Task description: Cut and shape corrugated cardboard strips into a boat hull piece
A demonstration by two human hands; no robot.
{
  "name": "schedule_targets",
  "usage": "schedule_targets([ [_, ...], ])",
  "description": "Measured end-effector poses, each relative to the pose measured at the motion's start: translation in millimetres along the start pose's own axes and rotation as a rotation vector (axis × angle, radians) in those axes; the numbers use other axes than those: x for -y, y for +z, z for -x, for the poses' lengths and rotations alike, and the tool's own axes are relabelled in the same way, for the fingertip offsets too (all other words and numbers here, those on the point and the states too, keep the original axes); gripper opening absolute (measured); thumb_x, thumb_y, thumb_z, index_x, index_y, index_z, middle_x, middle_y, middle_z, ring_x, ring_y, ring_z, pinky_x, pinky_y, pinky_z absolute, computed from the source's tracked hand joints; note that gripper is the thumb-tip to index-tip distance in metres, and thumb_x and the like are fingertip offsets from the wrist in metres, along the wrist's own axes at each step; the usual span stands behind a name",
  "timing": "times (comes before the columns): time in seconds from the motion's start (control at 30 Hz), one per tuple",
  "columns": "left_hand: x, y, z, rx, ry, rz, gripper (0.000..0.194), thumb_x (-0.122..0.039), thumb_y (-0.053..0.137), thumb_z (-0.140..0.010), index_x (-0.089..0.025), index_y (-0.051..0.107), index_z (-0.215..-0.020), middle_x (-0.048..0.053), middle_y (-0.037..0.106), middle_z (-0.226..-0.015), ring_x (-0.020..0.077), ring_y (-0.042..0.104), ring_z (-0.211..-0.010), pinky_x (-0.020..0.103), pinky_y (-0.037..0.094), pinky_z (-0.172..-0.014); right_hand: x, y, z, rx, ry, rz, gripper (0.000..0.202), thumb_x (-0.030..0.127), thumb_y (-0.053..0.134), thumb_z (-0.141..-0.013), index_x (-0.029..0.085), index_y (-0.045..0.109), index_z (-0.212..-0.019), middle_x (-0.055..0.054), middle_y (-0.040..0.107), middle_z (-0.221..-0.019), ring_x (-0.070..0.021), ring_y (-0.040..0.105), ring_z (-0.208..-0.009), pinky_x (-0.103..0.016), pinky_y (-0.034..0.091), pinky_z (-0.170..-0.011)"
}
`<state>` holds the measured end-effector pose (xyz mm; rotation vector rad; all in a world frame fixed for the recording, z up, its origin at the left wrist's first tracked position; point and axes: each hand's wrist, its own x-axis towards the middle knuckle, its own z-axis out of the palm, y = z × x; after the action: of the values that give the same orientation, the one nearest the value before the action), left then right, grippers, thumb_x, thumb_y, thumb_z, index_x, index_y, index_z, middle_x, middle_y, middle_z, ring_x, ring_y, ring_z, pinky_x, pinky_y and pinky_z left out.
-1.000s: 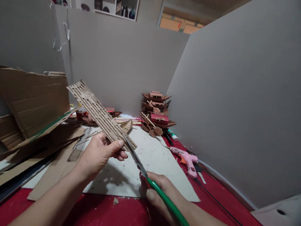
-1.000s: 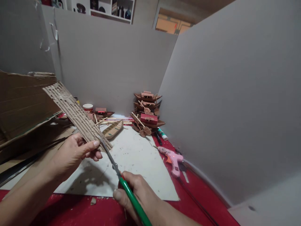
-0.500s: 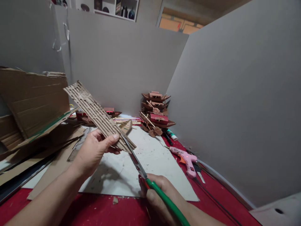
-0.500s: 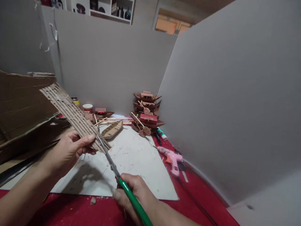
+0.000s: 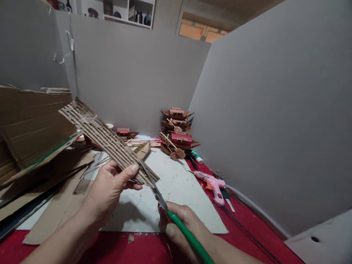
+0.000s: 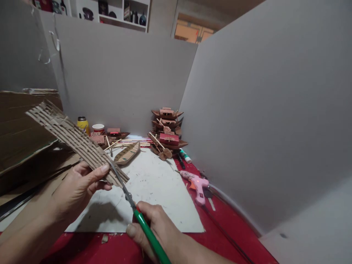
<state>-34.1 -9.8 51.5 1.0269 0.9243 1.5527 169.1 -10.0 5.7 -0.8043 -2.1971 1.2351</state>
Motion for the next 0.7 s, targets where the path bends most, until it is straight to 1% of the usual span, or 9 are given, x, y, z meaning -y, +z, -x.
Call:
schedule_targets([
  [0.07,1.1,2.7,1.1,0.003,-0.015,0.031,0.013,-0.025,0.073,-0.072,-0.016,0.066,-0.078,-0.001,0.064,-0.076,0.0100,0.060,-0.061,0.021,0.055,-0.051,-0.9,1.4,-0.6,0.000,-0.018,-0.019,0.052,0.068,0.035,-0.083,0.017,0.042,-0.076,0.003,0.031,-0.064,-0.0104,0.027,-0.058,-0.023,0.027,-0.051],
  [0.17,2.9,5.3,2.7,-0.003,-0.038,0.079,0.014,-0.026,0.073,-0.072,-0.017,0.066,-0.081,-0.001,0.064,-0.075,0.0089,0.060,-0.061,0.020,0.055,-0.052,-3.2,2.1,-0.8,-0.012,-0.036,0.011,0.053,0.069,0.036,-0.083,0.017,0.042,-0.076,0.003,0.033,-0.063,-0.0103,0.028,-0.058,-0.023,0.028,-0.051],
  [0.37,7.3,5.4,6.3,-0.033,-0.043,0.084,0.015,-0.026,0.073,-0.073,-0.017,0.065,-0.082,-0.001,0.065,-0.078,0.0095,0.061,-0.064,0.019,0.055,-0.053,-5.9,0.0,1.5,-0.030,-0.014,0.102,0.048,0.064,0.041,-0.084,0.016,0.046,-0.080,0.003,0.036,-0.066,-0.0107,0.030,-0.059,-0.023,0.030,-0.054],
  [0.57,8.3,8.8,7.0,-0.050,-0.054,0.121,0.017,-0.026,0.075,-0.070,-0.017,0.065,-0.081,-0.002,0.065,-0.080,0.0093,0.062,-0.065,0.020,0.056,-0.054,-7.2,5.2,3.0,-0.093,0.004,-0.011,0.048,0.063,0.044,-0.083,0.017,0.047,-0.075,0.003,0.035,-0.061,-0.0104,0.031,-0.057,-0.022,0.032,-0.052],
  [0.7,8.0,8.2,6.6,-0.045,-0.074,0.128,0.018,-0.026,0.076,-0.069,-0.018,0.065,-0.081,-0.003,0.065,-0.078,0.0089,0.062,-0.063,0.021,0.056,-0.054,-6.8,8.3,2.1,-0.123,0.025,-0.029,0.050,0.065,0.044,-0.082,0.016,0.050,-0.073,0.002,0.036,-0.059,-0.0108,0.033,-0.057,-0.022,0.035,-0.053],
])
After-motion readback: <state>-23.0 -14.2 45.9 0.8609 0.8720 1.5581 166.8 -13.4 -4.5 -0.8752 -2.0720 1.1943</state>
